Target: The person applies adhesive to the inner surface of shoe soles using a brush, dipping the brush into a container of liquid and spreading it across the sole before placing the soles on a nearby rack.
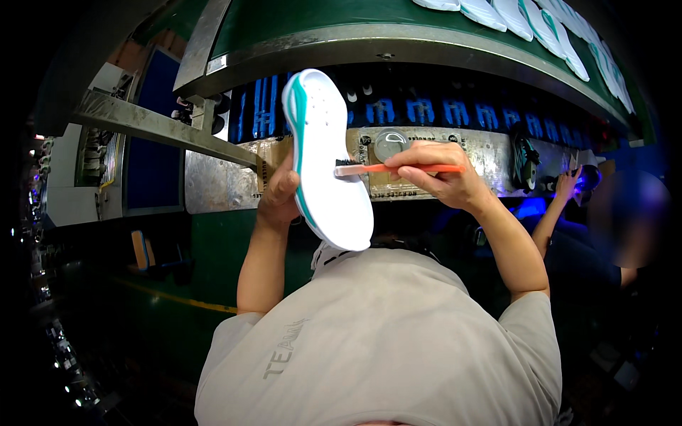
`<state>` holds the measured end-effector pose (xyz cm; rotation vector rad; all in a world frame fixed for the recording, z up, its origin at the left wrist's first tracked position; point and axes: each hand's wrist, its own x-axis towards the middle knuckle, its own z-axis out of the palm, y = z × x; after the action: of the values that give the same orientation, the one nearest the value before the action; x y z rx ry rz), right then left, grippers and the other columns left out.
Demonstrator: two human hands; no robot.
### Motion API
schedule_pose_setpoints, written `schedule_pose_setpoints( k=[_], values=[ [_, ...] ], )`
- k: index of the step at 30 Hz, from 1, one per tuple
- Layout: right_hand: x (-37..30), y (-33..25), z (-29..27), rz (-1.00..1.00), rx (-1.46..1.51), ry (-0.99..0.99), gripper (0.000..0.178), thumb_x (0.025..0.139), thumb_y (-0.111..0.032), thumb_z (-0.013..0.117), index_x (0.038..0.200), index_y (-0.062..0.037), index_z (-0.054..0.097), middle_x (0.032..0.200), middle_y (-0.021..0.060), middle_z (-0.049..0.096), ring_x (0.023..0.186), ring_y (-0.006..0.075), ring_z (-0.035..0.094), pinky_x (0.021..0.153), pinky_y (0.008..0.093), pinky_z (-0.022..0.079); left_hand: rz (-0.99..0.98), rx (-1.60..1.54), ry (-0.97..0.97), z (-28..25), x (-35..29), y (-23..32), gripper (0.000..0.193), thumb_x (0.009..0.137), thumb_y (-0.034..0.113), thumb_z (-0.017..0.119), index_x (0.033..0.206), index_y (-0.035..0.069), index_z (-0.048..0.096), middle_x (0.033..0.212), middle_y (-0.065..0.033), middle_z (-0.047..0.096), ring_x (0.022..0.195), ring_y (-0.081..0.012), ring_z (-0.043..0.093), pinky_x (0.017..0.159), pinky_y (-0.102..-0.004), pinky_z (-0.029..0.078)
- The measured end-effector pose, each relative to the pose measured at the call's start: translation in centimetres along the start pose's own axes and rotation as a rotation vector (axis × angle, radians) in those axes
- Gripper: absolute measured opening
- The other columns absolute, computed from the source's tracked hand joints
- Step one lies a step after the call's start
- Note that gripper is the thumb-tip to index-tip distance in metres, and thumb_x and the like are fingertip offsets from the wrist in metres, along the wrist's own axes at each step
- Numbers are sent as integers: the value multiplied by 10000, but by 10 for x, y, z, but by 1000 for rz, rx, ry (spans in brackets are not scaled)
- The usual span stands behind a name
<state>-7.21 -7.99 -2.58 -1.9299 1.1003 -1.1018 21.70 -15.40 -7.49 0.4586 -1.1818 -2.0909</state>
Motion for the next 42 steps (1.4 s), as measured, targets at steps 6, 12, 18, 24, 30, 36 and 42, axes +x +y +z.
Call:
schedule_pose_setpoints(
  k=[6, 12, 18, 24, 30, 36, 42],
  values=[
    [-9, -21, -10, 24, -38, -67, 139, 923, -92, 742, 1048, -42, 774, 850, 75, 765, 742, 218, 704, 697, 325, 550, 99, 57, 19, -22, 2, 14, 1104, 836, 682, 720, 1589, 7, 278, 1411, -271, 544, 1290, -357, 611, 1073, -468, 547],
    [-24, -28, 3, 183, 33, 22, 142, 984, -90, 682, 1044, 8, 765, 805, 88, 764, 737, 158, 723, 621, 268, 548, 434, 362, 236, 7, -2, 33, 1168, 712, 527, 932, 1557, 14, 310, 1387, -229, 562, 1280, -355, 617, 1030, -490, 586],
    [-23, -39, 26, 469, 415, 209, 214, 1042, -120, 610, 1042, 27, 764, 838, 82, 769, 765, 111, 714, 654, 237, 544, 813, 1126, 188, 15, -7, 38, 1142, 713, 647, 893, 1528, 23, 391, 1447, -228, 502, 1281, -368, 616, 1045, -418, 597],
    [-15, -59, 25, 458, 641, 179, 249, 1049, -167, 627, 1055, 36, 770, 827, 93, 763, 755, 116, 707, 674, 226, 548, 701, 957, 159, 19, -5, 35, 899, 811, 561, 778, 1468, 39, 456, 1388, -208, 541, 1139, -315, 673, 944, -392, 631],
    [-19, -62, 19, 434, 822, 178, 275, 1055, -160, 596, 1071, 71, 744, 821, 122, 751, 735, 133, 715, 629, 231, 530, 323, 713, 197, 9, 1, 16, 780, 842, 438, 773, 1444, 39, 477, 1379, -177, 545, 1118, -271, 667, 935, -383, 609],
    [-53, -30, 10, 337, 854, 751, 310, 1098, -221, 564, 1217, 35, 693, 930, 89, 744, 826, 112, 649, 782, 236, 524, 179, 474, 116, 20, 6, -14, 966, 852, 511, 801, 1528, -20, 361, 1361, -192, 601, 1245, -286, 629, 1071, -404, 523],
    [-130, -1, 8, 470, 640, 1021, 304, 1090, -208, 589, 1268, 14, 696, 988, 72, 761, 838, 75, 638, 798, 220, 524, 241, -69, -298, 41, 169, 85, 803, 981, 613, 517, 1416, -62, 525, 1167, -257, 650, 969, -359, 730, 789, -461, 642]
  ],
)
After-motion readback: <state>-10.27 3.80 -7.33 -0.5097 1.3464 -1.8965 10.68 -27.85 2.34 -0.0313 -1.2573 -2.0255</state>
